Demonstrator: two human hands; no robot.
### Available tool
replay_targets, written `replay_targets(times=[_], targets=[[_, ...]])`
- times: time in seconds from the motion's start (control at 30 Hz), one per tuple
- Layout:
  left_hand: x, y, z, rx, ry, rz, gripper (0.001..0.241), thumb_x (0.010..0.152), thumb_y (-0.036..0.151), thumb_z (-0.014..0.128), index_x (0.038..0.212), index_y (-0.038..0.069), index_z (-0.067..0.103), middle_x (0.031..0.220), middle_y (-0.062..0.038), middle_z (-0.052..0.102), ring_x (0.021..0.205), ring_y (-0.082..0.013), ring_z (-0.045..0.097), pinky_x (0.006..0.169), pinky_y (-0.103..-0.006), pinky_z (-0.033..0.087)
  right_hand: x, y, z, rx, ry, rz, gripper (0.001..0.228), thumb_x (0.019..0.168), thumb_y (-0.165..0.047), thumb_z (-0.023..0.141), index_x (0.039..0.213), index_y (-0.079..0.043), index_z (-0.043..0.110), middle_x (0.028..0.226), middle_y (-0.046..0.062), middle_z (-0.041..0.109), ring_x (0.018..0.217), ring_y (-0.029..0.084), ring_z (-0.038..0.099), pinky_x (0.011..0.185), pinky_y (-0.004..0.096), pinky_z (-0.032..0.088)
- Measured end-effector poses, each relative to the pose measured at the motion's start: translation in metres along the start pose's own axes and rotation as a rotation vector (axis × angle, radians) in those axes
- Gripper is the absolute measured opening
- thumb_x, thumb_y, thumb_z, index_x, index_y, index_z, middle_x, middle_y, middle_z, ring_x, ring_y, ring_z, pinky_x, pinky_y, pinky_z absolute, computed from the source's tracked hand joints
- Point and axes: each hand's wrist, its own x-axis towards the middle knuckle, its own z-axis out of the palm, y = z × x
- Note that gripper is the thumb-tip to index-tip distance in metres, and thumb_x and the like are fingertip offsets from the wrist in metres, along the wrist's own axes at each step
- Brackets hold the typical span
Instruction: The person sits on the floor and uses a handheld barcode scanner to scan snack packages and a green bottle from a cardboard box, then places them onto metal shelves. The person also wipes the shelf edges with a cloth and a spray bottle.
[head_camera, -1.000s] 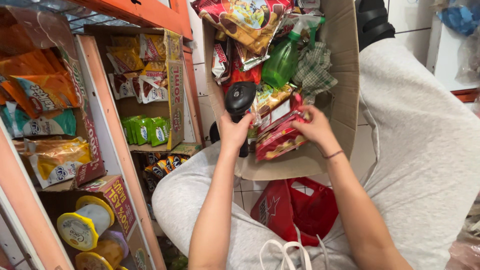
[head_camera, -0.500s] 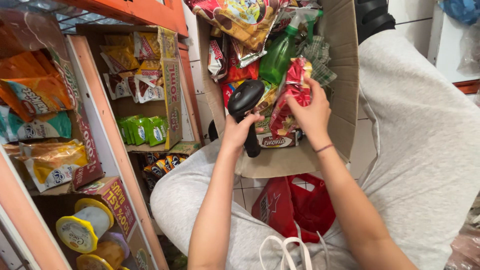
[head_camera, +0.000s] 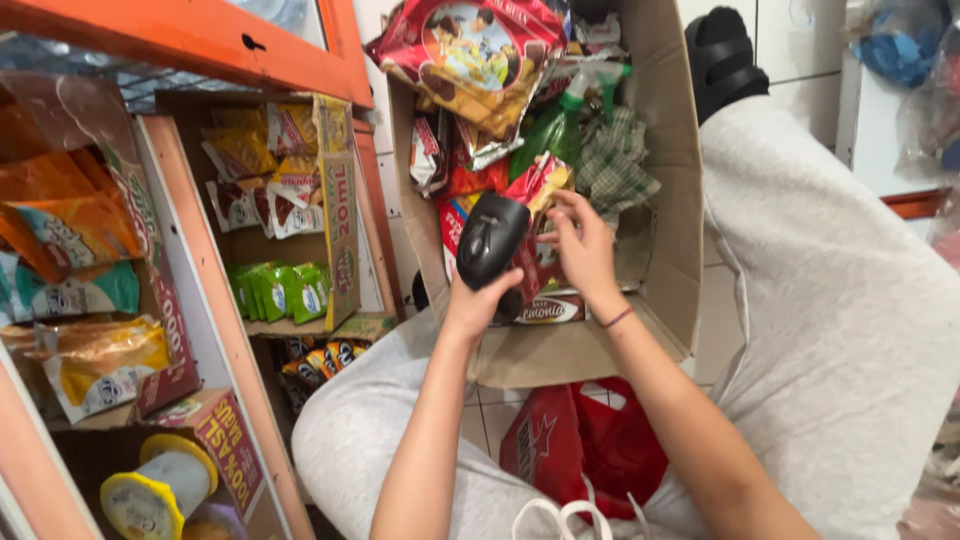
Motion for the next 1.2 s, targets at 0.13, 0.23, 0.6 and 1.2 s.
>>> replay_targets(times=[0.13,0.23,0.6,1.2], targets=[[-0.003,-0.011,-0.007,-0.061,0.006,0.017,0.051,0.070,0.000,0.077,0.120,0.004,0.064,0.105,0.001,0.068,0.092,-0.0116,0.064,0.081,-0.0306,0.057,0.062,-0.013,-0.029,0.018,-0.169,0.136,0.023,0.104,-0.009,0.050,0.121,0.001,0.062,0.087,0.009,0.075,0.078,0.017,0.076,0.069,0.029,0.063],[-0.005,-0.020,-0.018,-0.136,-0.003,-0.076,0.042,0.077,0.001,0.070,0.119,0.001,0.066,0.098,-0.003,0.068,0.087,-0.0159,0.068,0.081,-0.0325,0.059,0.108,-0.030,-0.037,-0.136,-0.141,0.029,0.019,0.100,-0.008,0.056,0.115,-0.001,0.065,0.081,0.009,0.073,0.070,0.015,0.072,0.063,0.029,0.059],[-0.006,-0.023,-0.033,0.034,0.121,-0.202,0.041,0.068,-0.002,0.072,0.109,0.003,0.067,0.087,-0.002,0.068,0.079,-0.0130,0.065,0.072,-0.0306,0.054,0.325,-0.007,-0.088,-1.024,-0.234,-0.281,0.039,0.079,0.002,0.066,0.118,-0.003,0.073,0.105,0.029,0.070,0.101,0.044,0.067,0.091,0.046,0.054],[-0.001,0.000,-0.006,0.135,0.002,-0.109,0.079,0.066,-0.002,0.083,0.137,0.004,0.051,0.121,-0.005,0.069,0.112,-0.0129,0.064,0.100,-0.0286,0.049,0.361,0.047,-0.070,-1.423,-0.117,-0.137,0.066,0.087,0.003,0.056,0.150,-0.013,0.054,0.114,0.030,0.065,0.101,0.047,0.068,0.082,0.053,0.056]])
